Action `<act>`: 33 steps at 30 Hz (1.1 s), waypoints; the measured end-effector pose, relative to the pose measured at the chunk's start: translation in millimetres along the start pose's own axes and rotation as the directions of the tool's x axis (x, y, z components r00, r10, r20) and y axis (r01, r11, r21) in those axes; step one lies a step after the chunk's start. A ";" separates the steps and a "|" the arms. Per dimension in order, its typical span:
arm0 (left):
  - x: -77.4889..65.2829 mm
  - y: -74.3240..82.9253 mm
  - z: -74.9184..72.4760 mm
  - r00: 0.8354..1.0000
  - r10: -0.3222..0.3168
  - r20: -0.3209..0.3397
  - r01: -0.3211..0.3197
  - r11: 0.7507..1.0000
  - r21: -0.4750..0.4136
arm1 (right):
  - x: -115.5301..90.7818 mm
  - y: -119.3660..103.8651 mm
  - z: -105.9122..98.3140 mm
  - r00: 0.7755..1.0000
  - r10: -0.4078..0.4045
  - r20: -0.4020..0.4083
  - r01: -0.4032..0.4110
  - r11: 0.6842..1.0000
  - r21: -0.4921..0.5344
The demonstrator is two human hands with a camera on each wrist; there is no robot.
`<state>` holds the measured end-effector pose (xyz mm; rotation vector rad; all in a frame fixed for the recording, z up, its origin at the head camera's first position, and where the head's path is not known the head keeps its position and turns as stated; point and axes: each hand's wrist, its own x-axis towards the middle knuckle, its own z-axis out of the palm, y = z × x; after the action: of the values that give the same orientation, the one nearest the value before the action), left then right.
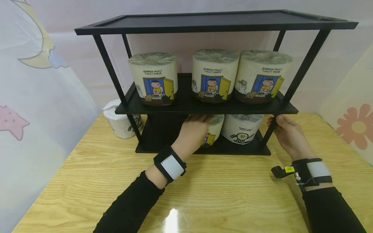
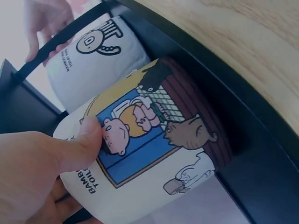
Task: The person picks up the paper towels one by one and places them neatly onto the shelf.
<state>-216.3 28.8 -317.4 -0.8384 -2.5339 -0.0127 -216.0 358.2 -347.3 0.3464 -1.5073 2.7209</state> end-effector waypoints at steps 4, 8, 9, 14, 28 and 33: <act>2.8 2.0 5.6 0.999 0.015 -0.046 -0.014 1.000 0.022 | -0.8 0.0 0.4 1.000 -0.003 0.001 0.003 1.000 0.005; 5.1 2.0 6.5 0.999 0.004 -0.047 -0.004 1.000 0.016 | -0.4 0.1 1.6 1.000 -0.004 0.002 0.004 1.000 0.005; 5.7 1.8 5.9 0.999 -0.004 -0.040 0.004 1.000 0.009 | -0.3 0.0 2.1 1.000 -0.005 0.001 0.005 1.000 0.006; 8.8 2.6 6.4 0.999 -0.034 -0.025 0.033 0.999 -0.030 | -0.4 0.2 4.4 1.000 -0.014 0.004 0.014 1.000 0.013; 5.7 4.0 6.5 1.000 0.023 -0.012 -0.023 1.000 -0.009 | -2.1 0.1 2.7 1.000 -0.013 -0.004 0.013 1.000 0.013; 0.7 4.6 1.9 0.999 0.014 0.049 -0.014 1.000 -0.002 | -2.0 0.3 3.1 1.000 -0.015 -0.005 0.015 1.000 0.024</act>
<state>-214.9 33.2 -319.4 -0.8668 -2.5739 0.0107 -213.6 355.6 -346.4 0.3498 -1.4655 2.7290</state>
